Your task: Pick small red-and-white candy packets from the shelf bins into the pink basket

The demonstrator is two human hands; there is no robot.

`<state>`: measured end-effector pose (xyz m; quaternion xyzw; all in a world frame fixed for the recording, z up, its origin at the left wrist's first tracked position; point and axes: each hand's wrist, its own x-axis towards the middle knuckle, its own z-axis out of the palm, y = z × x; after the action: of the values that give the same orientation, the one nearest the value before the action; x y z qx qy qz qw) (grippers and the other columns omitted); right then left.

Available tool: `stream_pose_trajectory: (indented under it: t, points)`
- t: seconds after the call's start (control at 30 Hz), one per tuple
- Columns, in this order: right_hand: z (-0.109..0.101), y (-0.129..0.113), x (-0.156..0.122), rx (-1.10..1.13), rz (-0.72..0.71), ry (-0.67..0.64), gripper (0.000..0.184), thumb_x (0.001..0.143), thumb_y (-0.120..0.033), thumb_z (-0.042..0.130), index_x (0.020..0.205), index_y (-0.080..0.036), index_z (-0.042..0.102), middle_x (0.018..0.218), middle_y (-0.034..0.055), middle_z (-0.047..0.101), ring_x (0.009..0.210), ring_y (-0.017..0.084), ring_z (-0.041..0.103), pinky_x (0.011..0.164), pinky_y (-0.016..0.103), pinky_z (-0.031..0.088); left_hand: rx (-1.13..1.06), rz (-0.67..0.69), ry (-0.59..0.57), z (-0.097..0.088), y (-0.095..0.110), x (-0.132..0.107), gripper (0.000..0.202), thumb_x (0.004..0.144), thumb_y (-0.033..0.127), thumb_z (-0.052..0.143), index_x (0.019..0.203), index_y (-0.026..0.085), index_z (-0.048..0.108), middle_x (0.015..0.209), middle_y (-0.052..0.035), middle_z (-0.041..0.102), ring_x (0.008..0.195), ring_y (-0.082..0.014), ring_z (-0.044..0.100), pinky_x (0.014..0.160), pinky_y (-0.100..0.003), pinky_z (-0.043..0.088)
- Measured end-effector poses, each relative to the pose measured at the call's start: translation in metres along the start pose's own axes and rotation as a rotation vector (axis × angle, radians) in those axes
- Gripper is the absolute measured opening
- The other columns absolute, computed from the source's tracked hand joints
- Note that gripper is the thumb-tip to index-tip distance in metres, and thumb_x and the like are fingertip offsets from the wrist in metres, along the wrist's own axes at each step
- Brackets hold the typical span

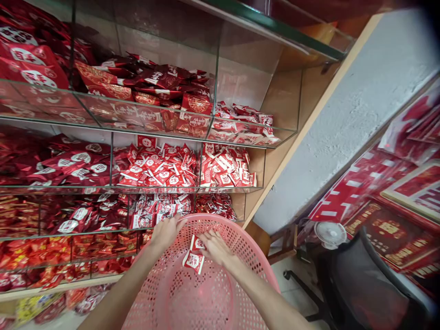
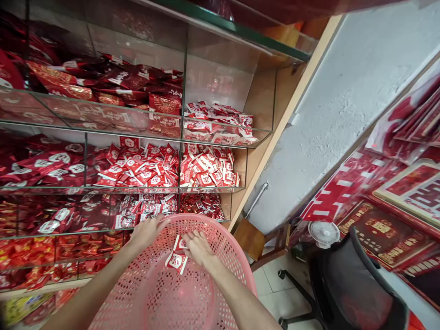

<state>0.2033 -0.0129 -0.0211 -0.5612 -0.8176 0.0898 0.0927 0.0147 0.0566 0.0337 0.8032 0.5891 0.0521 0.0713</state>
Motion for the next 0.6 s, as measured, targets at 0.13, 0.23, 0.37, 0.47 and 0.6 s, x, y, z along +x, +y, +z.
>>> stream_pose_trajectory:
  t: [0.13,0.23,0.37,0.47,0.6]
  points:
    - [0.008,-0.001,0.0,0.003,-0.01,-0.018,0.04,0.079,-0.032,0.053,0.117,-0.023,0.044,0.108,0.0058,0.056,0.099,0.022,0.045,0.083,0.033,0.035,0.0,-0.002,-0.001,0.0,0.0,0.0,0.056,0.085,0.057,0.02,0.113,0.022,0.053,0.088,-0.0106,0.065,0.085,-0.0226,0.06,0.072,-0.031,0.042]
    - [0.01,-0.004,0.0,-0.005,-0.024,-0.022,0.036,0.08,-0.033,0.051,0.114,-0.022,0.045,0.106,0.0054,0.056,0.099,0.021,0.045,0.083,0.034,0.035,-0.001,0.01,-0.001,0.002,-0.002,0.001,0.055,0.085,0.056,0.019,0.114,0.022,0.052,0.089,-0.0108,0.065,0.086,-0.023,0.06,0.073,-0.031,0.042]
    - [0.014,-0.005,-0.002,-0.031,-0.088,-0.069,0.034,0.08,-0.034,0.052,0.111,-0.022,0.046,0.103,0.0043,0.057,0.097,0.02,0.047,0.084,0.033,0.035,-0.009,0.017,0.017,0.007,-0.004,0.005,0.059,0.084,0.058,0.017,0.116,0.022,0.051,0.09,-0.0116,0.065,0.088,-0.025,0.06,0.074,-0.034,0.042]
    - [0.016,-0.006,-0.003,-0.063,-0.116,-0.062,0.034,0.081,-0.032,0.051,0.113,-0.022,0.046,0.101,0.0046,0.057,0.098,0.02,0.047,0.085,0.034,0.035,-0.018,0.023,0.017,0.007,-0.002,0.006,0.059,0.084,0.059,0.017,0.115,0.022,0.051,0.091,-0.0112,0.065,0.089,-0.0259,0.059,0.074,-0.035,0.042]
    - [0.012,-0.011,-0.008,-0.061,-0.096,0.007,0.038,0.081,-0.042,0.048,0.112,-0.02,0.046,0.102,0.0058,0.054,0.096,0.02,0.046,0.084,0.034,0.036,0.015,0.019,0.0,0.001,0.003,0.004,0.059,0.084,0.058,0.017,0.113,0.022,0.052,0.088,-0.011,0.065,0.087,-0.0252,0.06,0.072,-0.033,0.042]
